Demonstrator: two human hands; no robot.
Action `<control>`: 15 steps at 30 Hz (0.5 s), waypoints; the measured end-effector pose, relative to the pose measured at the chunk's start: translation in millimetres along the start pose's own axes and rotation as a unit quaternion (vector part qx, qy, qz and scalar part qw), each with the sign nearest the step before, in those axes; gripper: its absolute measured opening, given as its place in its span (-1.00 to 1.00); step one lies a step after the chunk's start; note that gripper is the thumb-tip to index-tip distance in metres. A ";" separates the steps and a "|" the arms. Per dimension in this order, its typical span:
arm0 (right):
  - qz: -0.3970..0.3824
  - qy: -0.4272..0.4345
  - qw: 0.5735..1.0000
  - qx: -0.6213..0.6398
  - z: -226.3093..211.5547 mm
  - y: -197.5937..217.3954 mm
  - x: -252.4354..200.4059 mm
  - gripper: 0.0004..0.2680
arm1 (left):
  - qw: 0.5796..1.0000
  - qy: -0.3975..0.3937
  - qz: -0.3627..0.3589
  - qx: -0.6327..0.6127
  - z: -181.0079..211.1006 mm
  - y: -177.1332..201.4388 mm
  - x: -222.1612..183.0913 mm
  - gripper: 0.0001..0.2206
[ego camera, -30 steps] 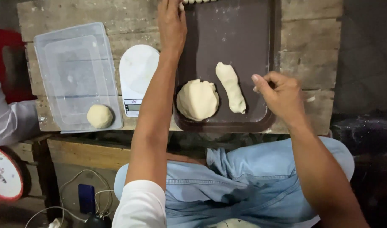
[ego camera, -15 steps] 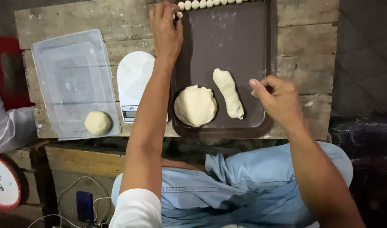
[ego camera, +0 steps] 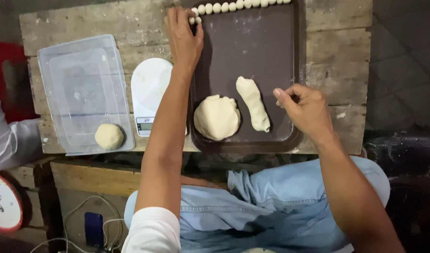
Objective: The person is pinching off small pieces of dough, rolling them into uniform balls between their palms, and arranging them in rows on a tray.
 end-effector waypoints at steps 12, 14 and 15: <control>-0.078 0.012 0.997 -0.024 13.3 -3.5 -6.0 -0.78 | 0.996 0.016 -0.020 -0.091 0.9 21.4 -7.2 -0.54; -0.104 0.010 0.991 -0.088 22.3 -9.7 -11.9 -0.59 | 1.000 0.013 0.003 -0.025 -0.5 21.7 -17.1 -0.30; -0.103 0.006 0.991 -0.090 26.6 -13.8 -19.3 -0.59 | 0.999 0.014 0.001 -0.028 28.5 41.2 -20.1 -0.30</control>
Point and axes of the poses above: each hand's wrist, its own x-axis towards the middle knuckle, its own y-axis out of the back of the hand, z = x × y, the point moved 1 cm from there along x, towards the middle knuckle, and after that the axes turned 5 degrees about z, right-handed, at the moved point
